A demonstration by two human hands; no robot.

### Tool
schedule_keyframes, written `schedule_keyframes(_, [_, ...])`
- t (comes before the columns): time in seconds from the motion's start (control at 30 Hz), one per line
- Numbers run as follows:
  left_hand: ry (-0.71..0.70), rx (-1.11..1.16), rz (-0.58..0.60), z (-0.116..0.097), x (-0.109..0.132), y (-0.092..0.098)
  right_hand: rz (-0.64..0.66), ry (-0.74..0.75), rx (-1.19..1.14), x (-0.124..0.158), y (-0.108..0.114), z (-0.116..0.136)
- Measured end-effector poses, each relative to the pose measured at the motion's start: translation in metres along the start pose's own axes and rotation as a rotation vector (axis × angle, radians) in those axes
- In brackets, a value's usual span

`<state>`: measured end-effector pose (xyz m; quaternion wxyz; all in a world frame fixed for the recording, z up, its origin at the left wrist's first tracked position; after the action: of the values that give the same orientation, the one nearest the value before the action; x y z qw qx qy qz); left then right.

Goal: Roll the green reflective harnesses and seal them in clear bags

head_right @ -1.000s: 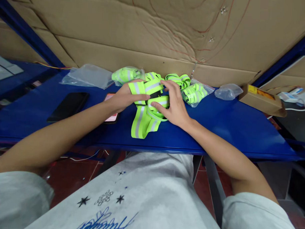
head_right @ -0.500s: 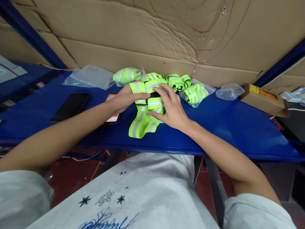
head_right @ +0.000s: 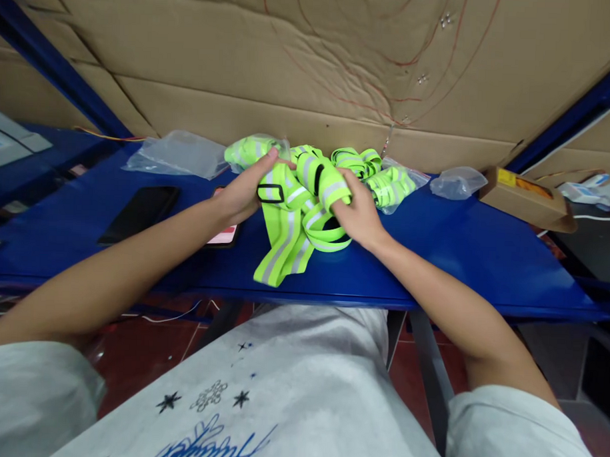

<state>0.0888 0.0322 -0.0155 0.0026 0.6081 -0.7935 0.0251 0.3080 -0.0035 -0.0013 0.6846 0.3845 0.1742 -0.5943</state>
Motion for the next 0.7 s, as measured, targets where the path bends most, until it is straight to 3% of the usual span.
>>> schedule_keyframes(0.1, [-0.242,-0.162,-0.145,0.000,-0.009,0.016,-0.189,-0.250,-0.338,-0.006,0.006,-0.015])
schedule_keyframes(0.2, [-0.570,-0.412,-0.231,-0.013,0.001,0.018,-0.183,-0.403,-0.509,-0.007,0.006,-0.019])
schedule_keyframes(0.27, [-0.744,-0.568,-0.178,-0.024,0.017,0.007,-0.105,-0.453,-0.539,-0.004,0.003,-0.017])
schedule_keyframes(0.33, [-0.814,-0.684,-0.055,-0.032,0.031,-0.008,-0.024,-0.461,-0.514,-0.001,-0.001,-0.016])
schedule_keyframes(0.4, [-0.730,-0.726,0.047,-0.034,0.037,-0.017,0.048,-0.433,-0.445,0.000,-0.006,-0.017])
schedule_keyframes(0.5, [-0.489,-0.607,0.059,-0.028,0.027,-0.014,0.076,-0.343,-0.318,-0.005,-0.006,-0.031])
schedule_keyframes(0.63, [-0.342,-0.368,-0.023,-0.017,0.010,0.001,-0.153,-0.183,-0.091,-0.016,0.023,-0.052])
schedule_keyframes(0.7, [-0.319,-0.366,-0.068,-0.015,0.007,0.005,-0.261,-0.062,0.120,-0.018,0.042,-0.045])
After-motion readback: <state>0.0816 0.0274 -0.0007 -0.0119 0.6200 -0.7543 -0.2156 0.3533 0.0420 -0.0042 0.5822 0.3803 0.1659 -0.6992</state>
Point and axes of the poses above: each hand's wrist, its own x-axis away from the middle knuckle, its own y-axis out of the back of the hand, z = x × y, the point moved 5 cm from there along -x, towards the middle knuckle, and after that the axes turned 12 degrees about y, right-handed, at the moved point
